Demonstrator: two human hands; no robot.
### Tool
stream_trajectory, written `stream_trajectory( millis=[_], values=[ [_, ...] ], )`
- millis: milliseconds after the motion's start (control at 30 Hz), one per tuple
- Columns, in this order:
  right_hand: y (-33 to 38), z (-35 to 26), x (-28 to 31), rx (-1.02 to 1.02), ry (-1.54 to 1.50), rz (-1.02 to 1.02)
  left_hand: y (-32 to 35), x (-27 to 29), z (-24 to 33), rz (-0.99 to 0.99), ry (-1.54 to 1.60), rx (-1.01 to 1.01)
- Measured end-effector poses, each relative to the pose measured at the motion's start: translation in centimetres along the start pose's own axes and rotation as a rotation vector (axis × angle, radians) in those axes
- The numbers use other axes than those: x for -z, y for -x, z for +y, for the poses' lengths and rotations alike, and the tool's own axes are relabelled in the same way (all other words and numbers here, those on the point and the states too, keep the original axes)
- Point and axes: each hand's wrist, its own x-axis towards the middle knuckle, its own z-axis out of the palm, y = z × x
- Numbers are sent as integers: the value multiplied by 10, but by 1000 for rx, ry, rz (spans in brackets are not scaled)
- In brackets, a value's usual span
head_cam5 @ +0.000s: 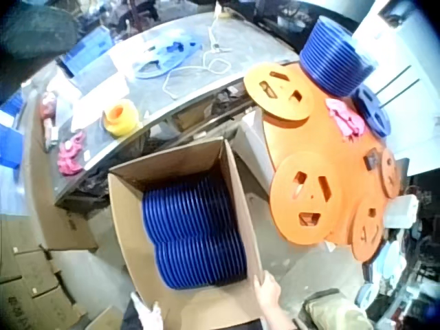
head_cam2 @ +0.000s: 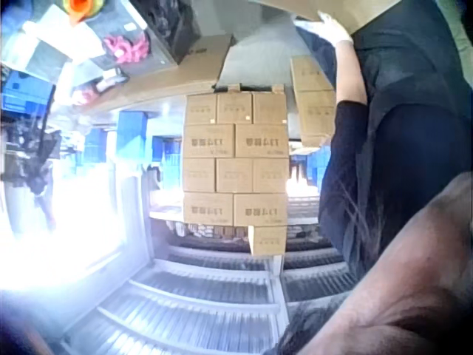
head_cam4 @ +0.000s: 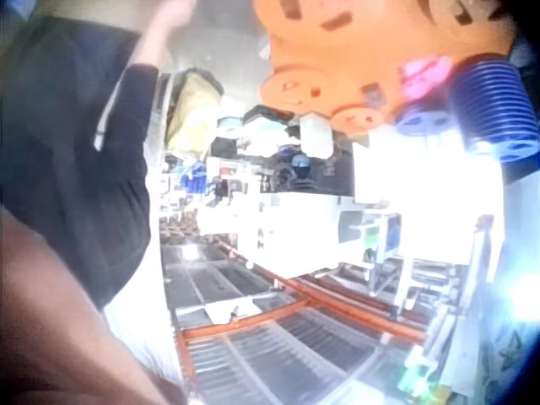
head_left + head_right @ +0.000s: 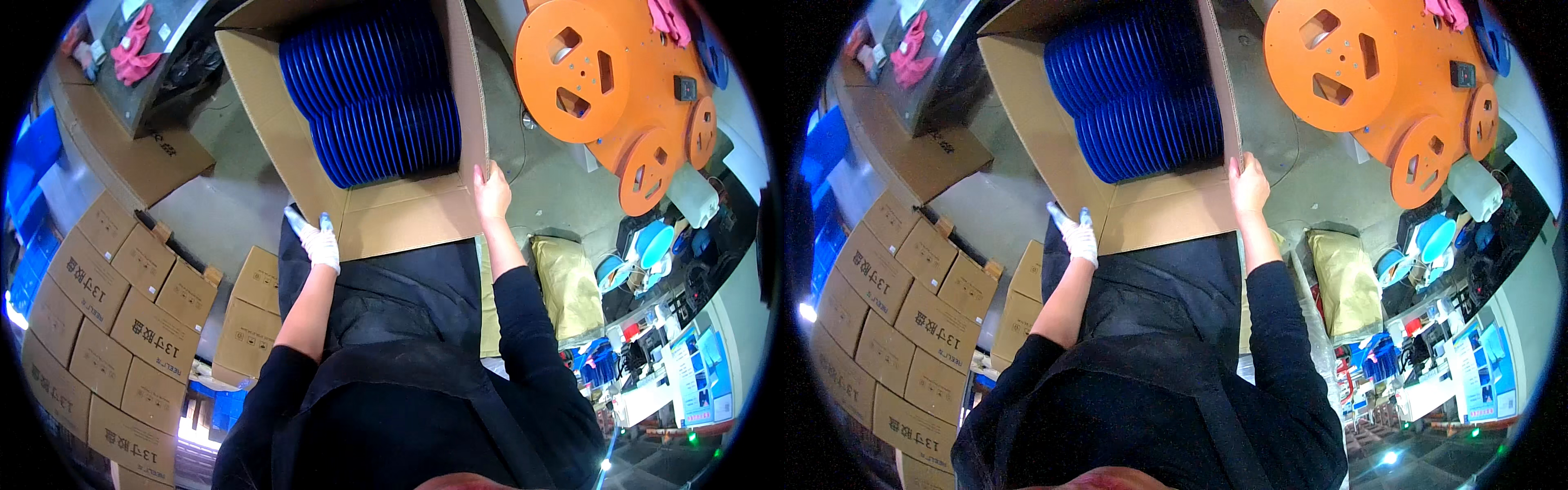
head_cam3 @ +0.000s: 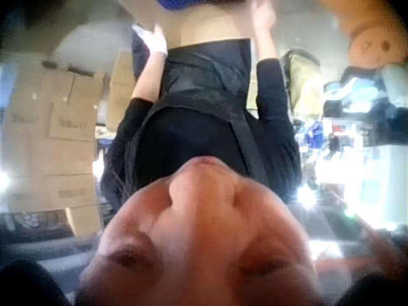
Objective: The person picks up blue plastic spools from a table and places them into a cardboard box. They handle the spools one by one, stacking them vertically inside the box. The person also briefly handles an orange spool and a small black device before returning to the blue spools.
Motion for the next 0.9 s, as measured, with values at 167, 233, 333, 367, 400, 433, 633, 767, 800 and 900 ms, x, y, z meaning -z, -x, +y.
stream_trajectory(
  millis=[167,233,333,367,400,433,633,767,800,900],
  values=[
    [17,-40,30,515,-80,599,-58,44,15,67,-89,-291],
    [23,-51,5,741,-169,391,-92,48,-2,50,-224,-309],
    [16,-69,-37,304,-299,-77,-105,46,-50,-355,-705,-426],
    [3,-69,-51,84,-421,-147,-106,47,-42,-543,-890,-386],
    [-7,-63,-65,95,-330,-86,-106,45,-43,-622,-960,-423],
    [-18,-54,-82,109,-242,-28,-109,43,-33,-711,-1002,-441],
    [-55,-44,-102,44,-105,-73,-119,36,-33,-855,-1090,-467],
    [-56,-43,-104,75,-76,-34,-112,27,-45,-872,-1078,-436],
    [-60,-43,-106,77,-68,-17,-113,25,-43,-888,-1100,-417],
    [-65,-45,-109,35,-6,-2,-112,20,-55,-889,-1038,-394]
  ],
)
